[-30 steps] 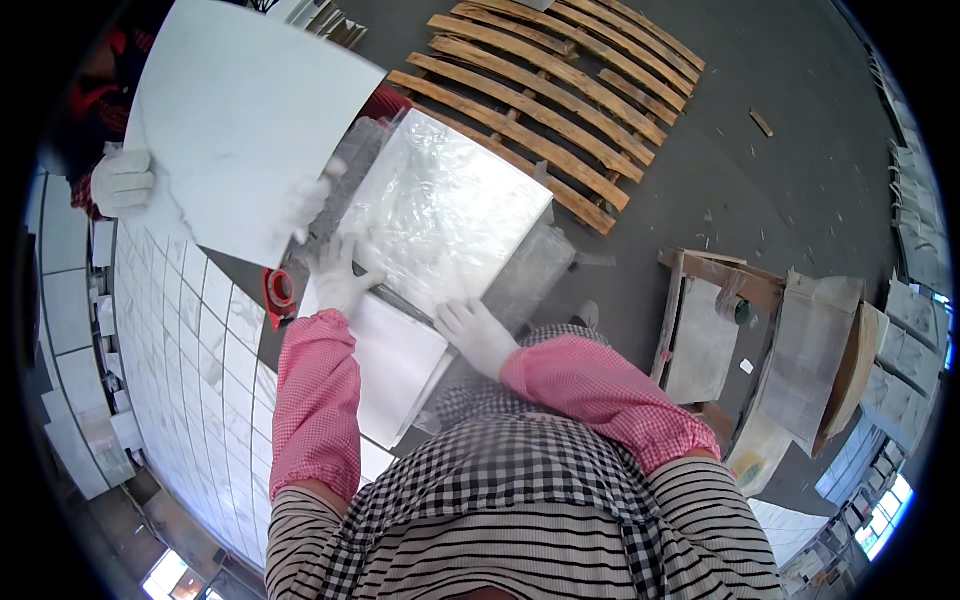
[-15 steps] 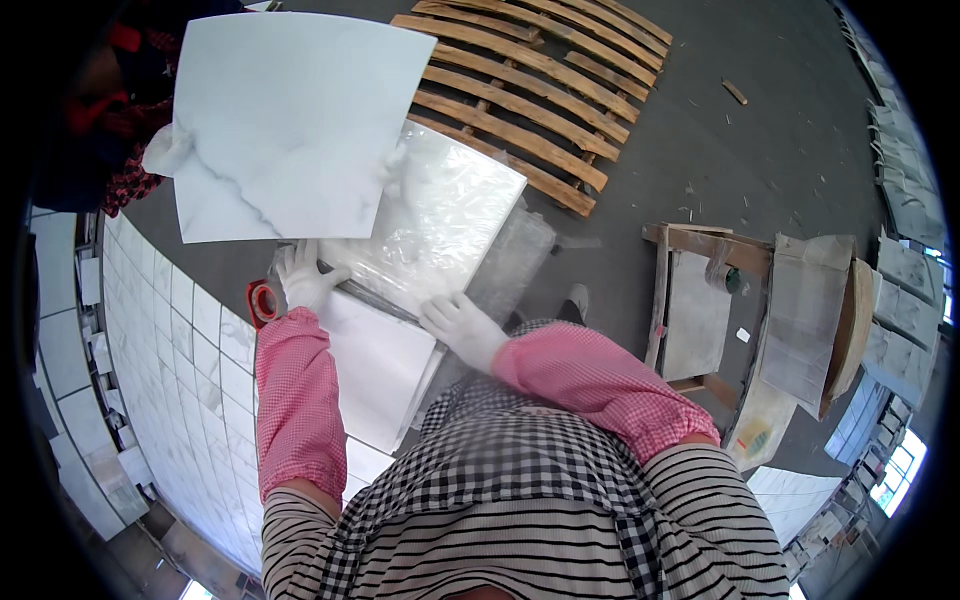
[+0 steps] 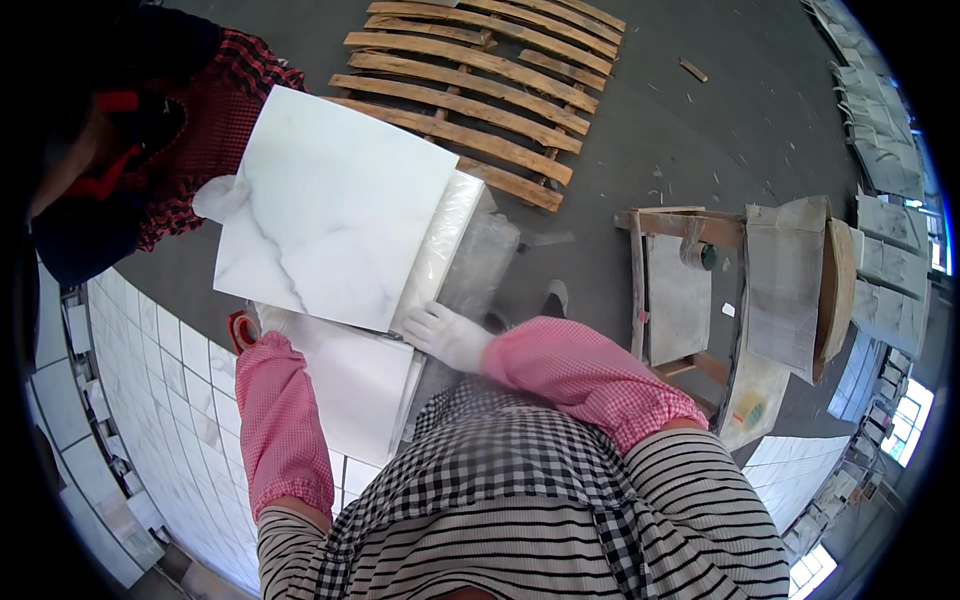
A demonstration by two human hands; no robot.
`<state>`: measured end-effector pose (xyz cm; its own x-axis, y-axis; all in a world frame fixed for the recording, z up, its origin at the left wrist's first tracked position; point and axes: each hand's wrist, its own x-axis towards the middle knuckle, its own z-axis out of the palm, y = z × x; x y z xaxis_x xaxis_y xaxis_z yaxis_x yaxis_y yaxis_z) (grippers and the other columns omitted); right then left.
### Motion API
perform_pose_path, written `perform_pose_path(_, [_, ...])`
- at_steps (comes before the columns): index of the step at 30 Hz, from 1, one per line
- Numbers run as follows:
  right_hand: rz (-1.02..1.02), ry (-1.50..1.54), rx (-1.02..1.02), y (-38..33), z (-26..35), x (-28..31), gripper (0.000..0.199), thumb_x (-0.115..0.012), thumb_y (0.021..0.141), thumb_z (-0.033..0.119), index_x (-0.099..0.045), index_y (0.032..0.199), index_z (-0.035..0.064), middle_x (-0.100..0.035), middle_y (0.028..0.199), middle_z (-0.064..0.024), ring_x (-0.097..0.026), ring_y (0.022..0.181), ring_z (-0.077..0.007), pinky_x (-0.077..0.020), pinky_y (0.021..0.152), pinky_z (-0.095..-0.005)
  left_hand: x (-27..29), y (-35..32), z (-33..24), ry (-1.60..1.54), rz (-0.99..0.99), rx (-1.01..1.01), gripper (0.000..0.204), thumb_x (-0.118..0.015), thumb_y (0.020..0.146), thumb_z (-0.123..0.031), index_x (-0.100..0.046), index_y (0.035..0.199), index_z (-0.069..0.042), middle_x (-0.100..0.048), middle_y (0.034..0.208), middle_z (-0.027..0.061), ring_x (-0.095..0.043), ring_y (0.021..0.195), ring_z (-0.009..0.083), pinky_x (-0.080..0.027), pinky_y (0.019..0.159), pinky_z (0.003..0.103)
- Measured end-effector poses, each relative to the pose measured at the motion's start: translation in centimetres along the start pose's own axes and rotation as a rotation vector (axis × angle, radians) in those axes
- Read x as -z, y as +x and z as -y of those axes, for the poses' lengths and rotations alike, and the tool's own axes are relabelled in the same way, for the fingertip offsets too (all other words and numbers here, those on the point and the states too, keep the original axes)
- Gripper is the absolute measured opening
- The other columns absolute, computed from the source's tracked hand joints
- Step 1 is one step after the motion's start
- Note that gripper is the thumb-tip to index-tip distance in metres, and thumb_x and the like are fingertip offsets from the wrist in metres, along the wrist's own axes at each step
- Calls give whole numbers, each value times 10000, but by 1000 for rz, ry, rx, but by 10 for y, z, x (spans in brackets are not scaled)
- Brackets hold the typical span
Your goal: The person picks up white rectangular boxes and wraps them in clear plastic film. They smooth the film over the boxes and place the wrapped items on a wooden pallet. Another person is visible nearby handling similar boxes.
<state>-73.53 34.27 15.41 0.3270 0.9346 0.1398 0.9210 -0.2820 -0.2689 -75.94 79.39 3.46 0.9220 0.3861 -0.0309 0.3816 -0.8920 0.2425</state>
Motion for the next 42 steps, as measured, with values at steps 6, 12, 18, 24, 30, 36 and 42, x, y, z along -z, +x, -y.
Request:
perform_pose_path(6, [-14, 85, 18, -8, -5, -5, 341, -555, 882, 165, -653, 1201, 91, -626, 1227, -48, -565, 1228, -204, -412, 1081, -347, -6, 12, 9, 287, -5, -203, 419, -617, 963, -332, -657, 1294, -77, -662, 1321, 161, -585, 1276, 346, -430, 1091, 450])
perform_pose_path(12, [114, 213, -42, -25, -5, 19, 282, -559, 875, 162, -653, 1133, 98, -626, 1216, -33, -573, 1172, -186, -442, 994, -336, -6, 2, 38, 431, 122, -182, 441, -603, 975, -348, -639, 1326, -82, -651, 1352, 147, -577, 1292, 335, -422, 1113, 433])
perform_pose_path(18, [22, 298, -248, -72, -15, 35, 265, -624, 815, 165, -655, 1059, 66, -649, 1068, -68, -615, 1040, -239, -494, 895, -370, 14, 8, 34, 629, 373, -119, 518, -527, 1027, -383, -538, 1465, -107, -557, 1494, 113, -519, 1374, 284, -391, 1163, 421])
perform_pose_path(24, [-87, 198, -639, -176, -40, 84, 382, -719, 771, 148, -647, 1129, 36, -660, 1177, -117, -618, 1110, -301, -508, 961, -425, 78, -5, -32, -405, 6, 127, 586, -514, 1063, -448, -587, 1361, 50, -661, 1308, 240, -612, 1206, 401, -477, 1016, 420])
perform_pose_path(30, [-245, 78, -836, -246, -88, 174, 425, -718, 788, 123, -634, 1192, 22, -660, 1186, -154, -644, 1080, -345, -536, 903, -459, 89, -24, 91, -117, -65, 308, 445, -520, 1032, -252, -571, 1386, 13, -634, 1395, 150, -597, 1240, 304, -442, 1053, 382])
perform_pose_path(36, [-538, -233, -974, -321, -108, 244, 390, -705, 783, 70, -636, 1163, 14, -672, 1133, -166, -661, 1012, -362, -554, 849, -457, 103, -75, -159, 31, -543, 291, 422, -546, 1016, -233, -597, 1329, 45, -655, 1304, 208, -618, 1171, 353, -466, 1022, 408])
perform_pose_path(42, [-930, -445, -1079, -393, -128, 342, 266, -715, 867, 121, -702, 1124, 55, -706, 1125, -153, -659, 1059, -353, -534, 927, -454, 95, -140, -310, -161, -578, 155, 402, -573, 1000, -215, -623, 1273, 77, -676, 1213, 265, -640, 1101, 403, -490, 990, 433])
